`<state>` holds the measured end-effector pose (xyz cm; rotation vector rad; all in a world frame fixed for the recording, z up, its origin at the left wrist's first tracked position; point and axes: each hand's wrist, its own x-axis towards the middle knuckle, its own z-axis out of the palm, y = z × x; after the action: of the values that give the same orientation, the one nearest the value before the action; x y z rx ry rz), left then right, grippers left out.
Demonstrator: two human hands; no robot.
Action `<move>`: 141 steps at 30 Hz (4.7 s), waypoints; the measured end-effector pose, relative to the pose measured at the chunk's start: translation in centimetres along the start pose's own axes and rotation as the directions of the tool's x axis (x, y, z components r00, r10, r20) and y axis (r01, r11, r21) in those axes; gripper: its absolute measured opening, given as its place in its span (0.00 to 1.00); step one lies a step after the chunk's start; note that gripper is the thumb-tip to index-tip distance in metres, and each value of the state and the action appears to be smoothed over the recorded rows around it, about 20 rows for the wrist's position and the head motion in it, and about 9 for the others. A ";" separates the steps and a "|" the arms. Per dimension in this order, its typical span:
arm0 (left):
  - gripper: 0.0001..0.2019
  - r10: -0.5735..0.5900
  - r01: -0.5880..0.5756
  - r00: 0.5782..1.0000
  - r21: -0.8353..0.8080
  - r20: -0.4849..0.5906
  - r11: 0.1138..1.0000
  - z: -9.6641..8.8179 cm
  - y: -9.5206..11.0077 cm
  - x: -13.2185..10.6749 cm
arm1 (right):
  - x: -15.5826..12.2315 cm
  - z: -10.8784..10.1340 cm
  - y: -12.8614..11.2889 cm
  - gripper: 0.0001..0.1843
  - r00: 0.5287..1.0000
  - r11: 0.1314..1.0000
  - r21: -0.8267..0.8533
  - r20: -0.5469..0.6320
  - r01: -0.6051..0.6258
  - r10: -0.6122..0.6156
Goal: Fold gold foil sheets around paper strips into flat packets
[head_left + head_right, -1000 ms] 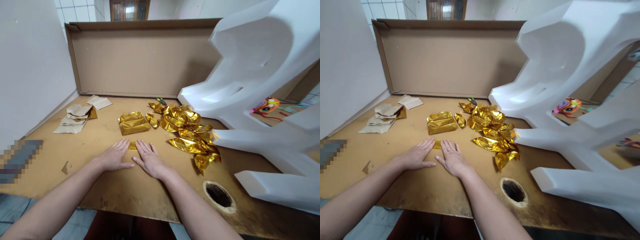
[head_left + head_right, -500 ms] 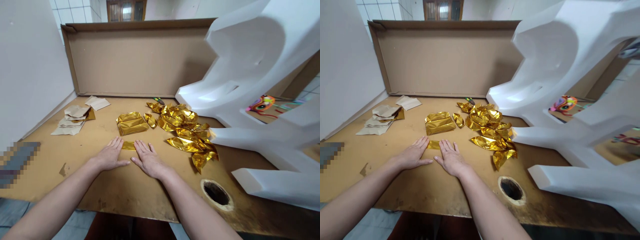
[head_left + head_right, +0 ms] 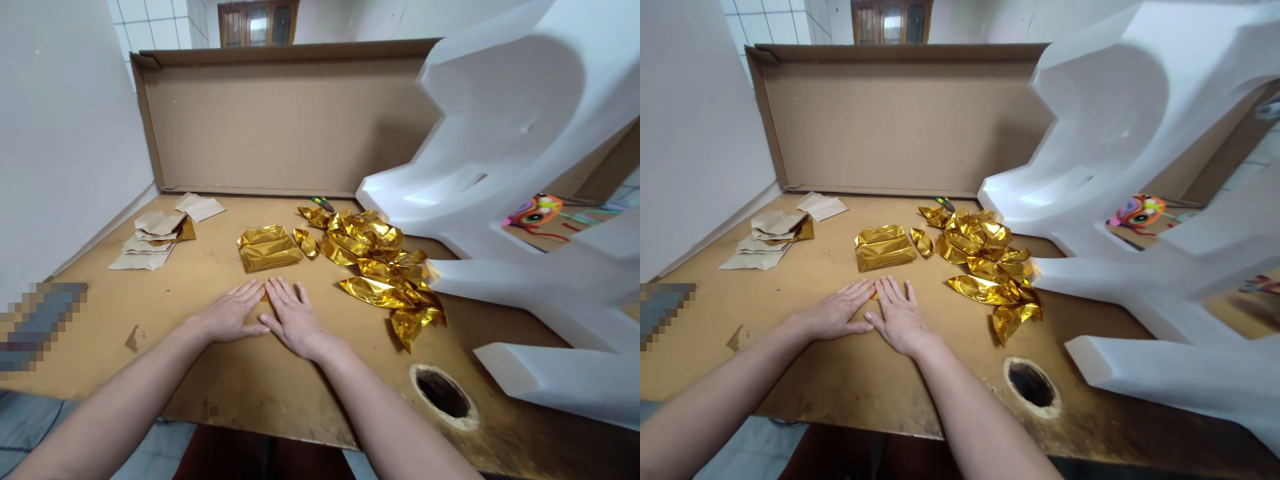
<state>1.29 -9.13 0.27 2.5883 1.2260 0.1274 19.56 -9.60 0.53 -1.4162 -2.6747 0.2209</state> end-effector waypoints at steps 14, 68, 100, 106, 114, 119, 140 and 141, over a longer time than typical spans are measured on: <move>0.42 -0.030 0.030 0.999 0.007 0.022 1.000 -0.1 0.1 -0.3 | -0.3 -0.2 0.8 0.37 0.997 0.999 0.027 0.070 -0.022 0.020; 0.19 0.014 -0.011 0.965 0.015 -0.261 1.000 1.3 -4.5 0.2 | -0.4 -0.7 2.0 0.20 0.992 0.991 0.082 -0.072 -0.101 0.107; 0.12 0.141 -0.141 0.889 0.033 -0.436 0.990 0.3 -3.3 -0.3 | -0.3 -0.5 2.3 0.15 0.956 0.997 0.081 -0.292 0.012 0.012; 0.11 -0.083 -0.085 0.846 -0.287 -0.526 0.954 -0.2 -2.6 -0.2 | -0.1 -0.3 2.4 0.16 0.913 0.979 0.195 -0.387 -0.056 0.129; 0.08 -0.422 0.163 0.800 -0.522 -0.427 0.837 0.5 -2.9 1.0 | 1.1 -0.1 2.3 0.11 0.911 0.949 0.286 -0.344 -0.130 0.228; 0.12 -0.142 0.082 0.822 -0.132 -0.551 0.988 0.8 -2.2 1.0 | 1.8 -0.1 1.8 0.12 0.922 0.970 0.158 -0.313 -0.187 0.228; 0.32 0.151 -0.159 0.975 -0.041 -0.164 0.986 1.1 0.1 0.4 | 0.4 0.6 -0.2 0.40 0.999 0.992 0.116 0.006 0.051 -0.052; 0.33 0.137 -0.144 0.980 -0.039 -0.147 0.989 1.2 0.0 0.4 | 0.3 0.5 -0.1 0.41 0.999 0.993 0.114 0.013 0.037 -0.039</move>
<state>1.74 -9.10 -0.85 2.6608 1.0692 0.3745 19.21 -9.50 0.05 -1.3347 -2.6515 0.3751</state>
